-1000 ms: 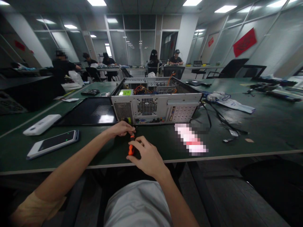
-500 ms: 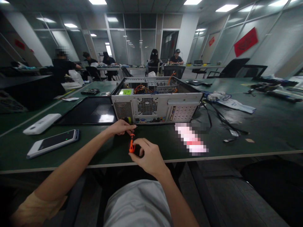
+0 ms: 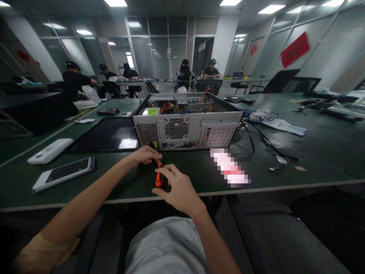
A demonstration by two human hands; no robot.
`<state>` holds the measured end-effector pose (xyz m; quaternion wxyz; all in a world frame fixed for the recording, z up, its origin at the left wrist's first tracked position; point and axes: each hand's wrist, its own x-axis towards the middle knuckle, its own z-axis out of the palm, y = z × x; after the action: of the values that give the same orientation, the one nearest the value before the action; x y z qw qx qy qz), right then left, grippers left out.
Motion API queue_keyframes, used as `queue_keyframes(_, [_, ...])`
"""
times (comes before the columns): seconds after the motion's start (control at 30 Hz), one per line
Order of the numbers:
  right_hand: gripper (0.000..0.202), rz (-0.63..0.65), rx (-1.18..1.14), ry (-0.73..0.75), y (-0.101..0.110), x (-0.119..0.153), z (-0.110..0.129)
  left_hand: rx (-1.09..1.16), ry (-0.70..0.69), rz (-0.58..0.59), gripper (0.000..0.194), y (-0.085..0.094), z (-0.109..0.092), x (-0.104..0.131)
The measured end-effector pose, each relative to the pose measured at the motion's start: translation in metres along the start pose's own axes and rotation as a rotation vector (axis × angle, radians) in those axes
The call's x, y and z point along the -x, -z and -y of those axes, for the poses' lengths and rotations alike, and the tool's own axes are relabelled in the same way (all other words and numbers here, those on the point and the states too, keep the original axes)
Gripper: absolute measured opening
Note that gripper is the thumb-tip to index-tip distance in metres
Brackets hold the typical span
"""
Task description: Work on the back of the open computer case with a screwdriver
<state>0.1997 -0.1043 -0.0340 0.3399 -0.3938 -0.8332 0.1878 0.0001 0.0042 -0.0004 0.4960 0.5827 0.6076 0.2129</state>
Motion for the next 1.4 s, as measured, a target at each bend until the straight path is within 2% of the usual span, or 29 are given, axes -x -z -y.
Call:
queue_keyframes(0.13, [0.037,-0.02,0.139,-0.044,-0.003,-0.002,0.003,0.032,0.014,0.024,0.021,-0.002,-0.003,0.002])
queue_keyframes(0.23, [0.035,-0.02,0.181,-0.052,-0.005,-0.003,0.001,0.052,0.019,0.033,0.02,-0.002,-0.004,0.004])
queue_keyframes(0.53, [0.033,-0.1,0.011,0.016,-0.004,0.0,-0.005,0.069,0.009,0.053,0.016,0.0,-0.002,0.001])
queue_keyframes(0.7, [0.02,-0.038,-0.064,0.084,-0.006,0.002,-0.01,0.049,0.034,0.059,0.018,0.0,-0.003,0.002])
queue_keyframes(0.83, [0.029,0.027,-0.007,0.122,-0.004,0.003,-0.009,0.064,0.038,0.061,0.015,0.0,-0.002,0.002])
queue_keyframes(1.0, [0.055,-0.015,0.134,0.01,-0.004,0.001,0.0,0.077,0.026,0.068,0.017,0.001,0.0,0.0])
queue_keyframes(1.1, [0.044,-0.022,0.218,0.007,-0.007,-0.001,0.001,0.08,0.014,0.067,0.016,0.001,0.001,-0.001])
queue_keyframes(1.23, [0.034,-0.072,0.282,0.108,-0.011,0.0,-0.004,0.067,0.011,0.068,0.015,0.0,0.002,-0.002])
queue_keyframes(1.4, [0.026,-0.159,0.115,0.184,-0.013,0.003,-0.011,0.022,0.022,0.033,0.02,0.002,0.001,-0.002])
